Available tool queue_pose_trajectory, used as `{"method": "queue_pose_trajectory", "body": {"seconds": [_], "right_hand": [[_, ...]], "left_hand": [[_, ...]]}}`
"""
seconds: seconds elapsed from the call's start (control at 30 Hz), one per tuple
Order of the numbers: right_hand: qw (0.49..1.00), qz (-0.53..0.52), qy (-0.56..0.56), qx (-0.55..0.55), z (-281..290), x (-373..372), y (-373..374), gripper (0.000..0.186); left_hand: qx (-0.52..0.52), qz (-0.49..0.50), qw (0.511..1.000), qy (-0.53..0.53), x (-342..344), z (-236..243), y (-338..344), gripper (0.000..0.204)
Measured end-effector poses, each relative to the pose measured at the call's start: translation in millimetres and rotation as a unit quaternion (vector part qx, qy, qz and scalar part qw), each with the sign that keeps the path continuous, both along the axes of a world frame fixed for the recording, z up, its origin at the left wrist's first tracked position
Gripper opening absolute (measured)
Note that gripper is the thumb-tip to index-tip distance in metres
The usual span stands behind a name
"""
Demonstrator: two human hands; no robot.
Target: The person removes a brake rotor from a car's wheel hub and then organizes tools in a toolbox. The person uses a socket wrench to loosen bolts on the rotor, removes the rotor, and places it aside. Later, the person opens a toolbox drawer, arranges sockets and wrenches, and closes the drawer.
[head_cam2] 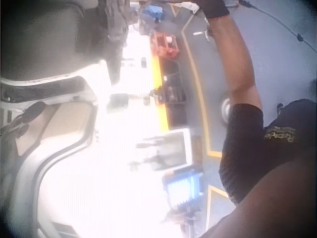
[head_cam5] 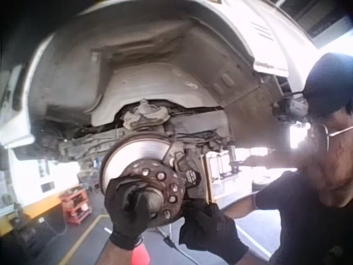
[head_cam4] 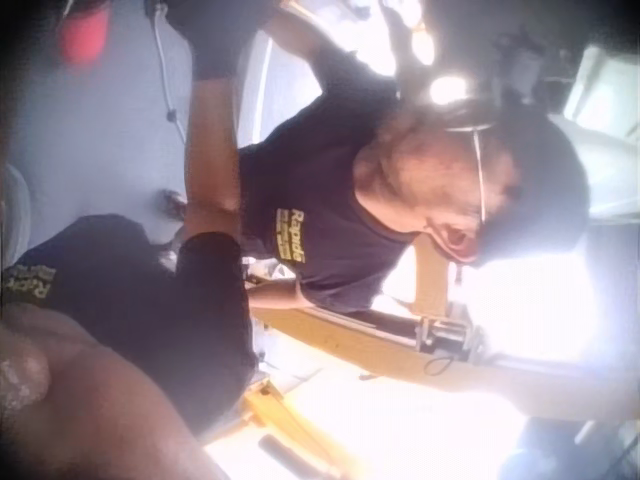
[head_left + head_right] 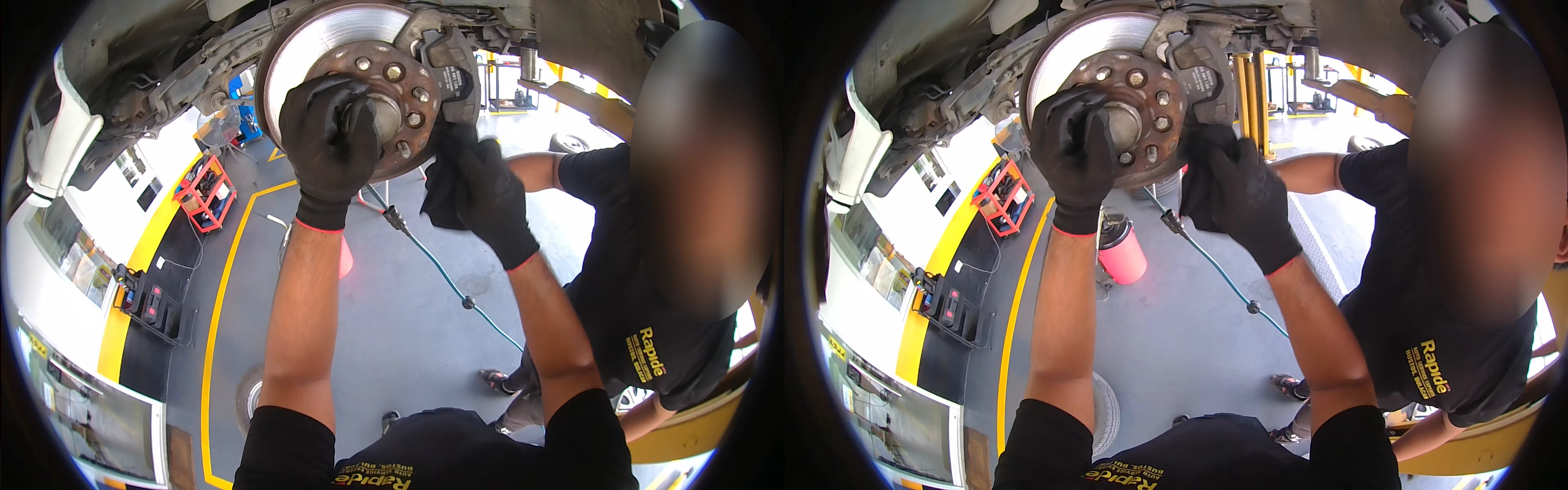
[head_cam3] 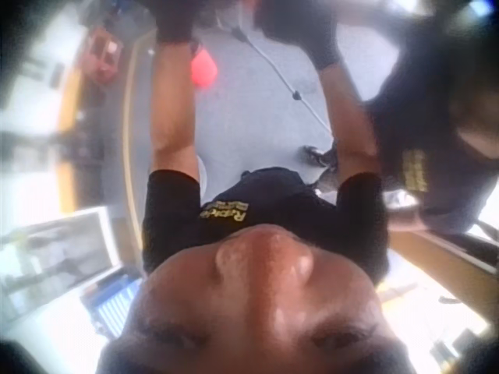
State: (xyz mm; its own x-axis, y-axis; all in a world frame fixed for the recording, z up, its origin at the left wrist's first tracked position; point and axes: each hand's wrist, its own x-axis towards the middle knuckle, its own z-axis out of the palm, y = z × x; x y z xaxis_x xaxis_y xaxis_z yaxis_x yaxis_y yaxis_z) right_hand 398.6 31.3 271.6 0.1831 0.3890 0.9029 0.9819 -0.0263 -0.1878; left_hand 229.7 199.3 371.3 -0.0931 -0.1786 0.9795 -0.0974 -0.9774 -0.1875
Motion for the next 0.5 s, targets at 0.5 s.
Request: {"method": "queue_pose_trajectory", "body": {"seconds": [0.5], "right_hand": [[0.978, 0.127, -0.049, 0.155, 60, -32, -17, 0.049]], "left_hand": [[0.047, 0.041, 0.998, -0.029, 2, 3, -21, 0.022]]}}
